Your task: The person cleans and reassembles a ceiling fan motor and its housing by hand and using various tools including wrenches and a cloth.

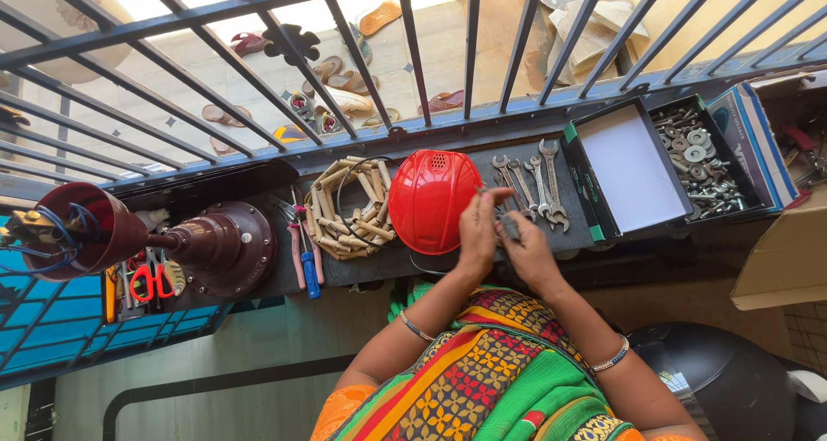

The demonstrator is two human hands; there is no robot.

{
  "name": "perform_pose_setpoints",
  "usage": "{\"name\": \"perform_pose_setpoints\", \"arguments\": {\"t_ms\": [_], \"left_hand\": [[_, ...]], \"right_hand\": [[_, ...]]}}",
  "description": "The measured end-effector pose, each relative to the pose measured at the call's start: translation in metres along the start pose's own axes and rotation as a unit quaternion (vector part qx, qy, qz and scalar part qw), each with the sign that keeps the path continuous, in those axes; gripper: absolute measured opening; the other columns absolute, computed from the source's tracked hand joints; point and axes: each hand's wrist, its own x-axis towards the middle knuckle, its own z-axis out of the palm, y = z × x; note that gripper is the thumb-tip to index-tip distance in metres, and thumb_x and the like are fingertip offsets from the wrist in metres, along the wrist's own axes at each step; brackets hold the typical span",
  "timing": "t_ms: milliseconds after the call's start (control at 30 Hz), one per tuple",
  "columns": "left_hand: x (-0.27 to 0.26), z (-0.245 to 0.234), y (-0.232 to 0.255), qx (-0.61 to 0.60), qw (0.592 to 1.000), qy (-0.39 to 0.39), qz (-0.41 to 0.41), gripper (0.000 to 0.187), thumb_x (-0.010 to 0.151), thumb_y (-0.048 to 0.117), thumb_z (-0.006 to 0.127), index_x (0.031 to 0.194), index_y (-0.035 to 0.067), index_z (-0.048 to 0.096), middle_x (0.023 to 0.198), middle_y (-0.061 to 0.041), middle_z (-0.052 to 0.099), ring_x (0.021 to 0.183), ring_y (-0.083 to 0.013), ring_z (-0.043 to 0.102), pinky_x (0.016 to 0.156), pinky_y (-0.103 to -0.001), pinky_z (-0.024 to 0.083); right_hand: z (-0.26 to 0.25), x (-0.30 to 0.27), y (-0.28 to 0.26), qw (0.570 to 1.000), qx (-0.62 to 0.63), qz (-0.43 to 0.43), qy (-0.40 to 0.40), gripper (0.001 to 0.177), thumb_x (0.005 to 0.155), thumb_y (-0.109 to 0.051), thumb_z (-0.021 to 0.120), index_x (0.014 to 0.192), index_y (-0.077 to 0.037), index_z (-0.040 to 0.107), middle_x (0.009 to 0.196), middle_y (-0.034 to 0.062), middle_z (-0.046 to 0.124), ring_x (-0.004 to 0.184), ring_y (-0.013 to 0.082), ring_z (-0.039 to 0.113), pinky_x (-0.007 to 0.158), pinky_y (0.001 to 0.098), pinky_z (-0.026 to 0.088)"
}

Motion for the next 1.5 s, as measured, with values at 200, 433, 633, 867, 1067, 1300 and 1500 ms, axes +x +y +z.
{"name": "perform_pose_setpoints", "arguments": {"t_ms": [200, 433, 633, 867, 1067, 1300, 1500], "left_hand": [[0.001, -0.005, 0.011, -0.073, 0.997, -0.003, 0.0, 0.038, 0.113, 0.028, 0.041, 0.117, 0.003, 0.068, 0.12, -0.007, 0.072, 0.107, -0.0121, 0.06, 0.095, -0.031, 0.047], [0.003, -0.01, 0.006, -0.03, 1.0, -0.004, -0.006, 0.03, 0.112, 0.026, 0.056, 0.115, 0.0, 0.072, 0.099, 0.001, 0.069, 0.079, -0.0054, 0.048, 0.073, -0.024, 0.043], [-0.004, -0.003, 0.009, -0.053, 0.996, -0.059, -0.027, 0.014, 0.102, 0.013, 0.068, 0.111, 0.004, 0.064, 0.091, 0.0, 0.067, 0.08, -0.0058, 0.062, 0.067, -0.022, 0.048], [-0.001, -0.001, 0.01, -0.111, 0.99, 0.0, -0.092, 0.017, 0.101, 0.017, 0.064, 0.11, 0.003, 0.059, 0.086, -0.008, 0.071, 0.072, -0.0154, 0.072, 0.058, -0.025, 0.056], [-0.01, 0.013, 0.015, 0.078, 0.996, -0.006, 0.04, 0.018, 0.1, 0.017, 0.07, 0.109, 0.003, 0.063, 0.09, -0.005, 0.072, 0.077, -0.0109, 0.069, 0.063, -0.025, 0.054], [-0.011, 0.012, 0.031, 0.185, 0.975, 0.033, 0.119, 0.02, 0.097, 0.018, 0.073, 0.106, 0.003, 0.065, 0.086, -0.006, 0.071, 0.074, -0.0122, 0.068, 0.061, -0.027, 0.051], [-0.005, 0.006, 0.031, 0.163, 0.977, 0.027, 0.133, 0.021, 0.1, 0.021, 0.072, 0.107, 0.003, 0.063, 0.086, -0.005, 0.074, 0.078, -0.0116, 0.072, 0.066, -0.026, 0.053]], "right_hand": [[-0.002, 0.001, 0.006, 0.966, 0.242, 0.044, -0.075, 0.022, 0.099, -0.013, 0.063, 0.119, -0.004, 0.066, 0.102, -0.0023, 0.068, 0.094, 0.0036, 0.06, 0.082, 0.0206, 0.051], [-0.025, -0.007, -0.005, 0.986, 0.164, -0.009, 0.02, 0.012, 0.098, -0.014, 0.072, 0.1, -0.004, 0.066, 0.085, -0.0049, 0.06, 0.078, 0.0027, 0.052, 0.067, 0.0197, 0.044], [-0.034, -0.009, -0.008, 0.974, 0.196, 0.035, 0.107, 0.016, 0.097, -0.024, 0.072, 0.095, -0.008, 0.07, 0.075, -0.0035, 0.057, 0.062, 0.006, 0.05, 0.054, 0.0231, 0.04], [-0.048, -0.003, 0.017, 0.962, 0.23, 0.013, 0.147, 0.033, 0.104, -0.038, 0.066, 0.106, -0.005, 0.064, 0.088, -0.0036, 0.059, 0.075, 0.0054, 0.053, 0.064, 0.0231, 0.046], [-0.027, -0.011, 0.016, 0.956, 0.285, 0.061, 0.032, 0.067, 0.102, -0.057, 0.036, 0.136, -0.004, 0.057, 0.132, 0.0019, 0.063, 0.122, 0.0093, 0.055, 0.107, 0.0252, 0.041], [-0.026, -0.008, 0.018, 0.945, 0.324, 0.036, 0.025, 0.062, 0.111, -0.045, 0.043, 0.141, 0.008, 0.055, 0.14, 0.0138, 0.058, 0.128, 0.0172, 0.053, 0.112, 0.0324, 0.039], [-0.03, -0.014, -0.013, 0.869, 0.486, 0.061, -0.067, 0.076, 0.101, -0.059, 0.028, 0.142, 0.001, 0.05, 0.138, 0.0109, 0.062, 0.128, 0.0212, 0.057, 0.109, 0.037, 0.045]]}}
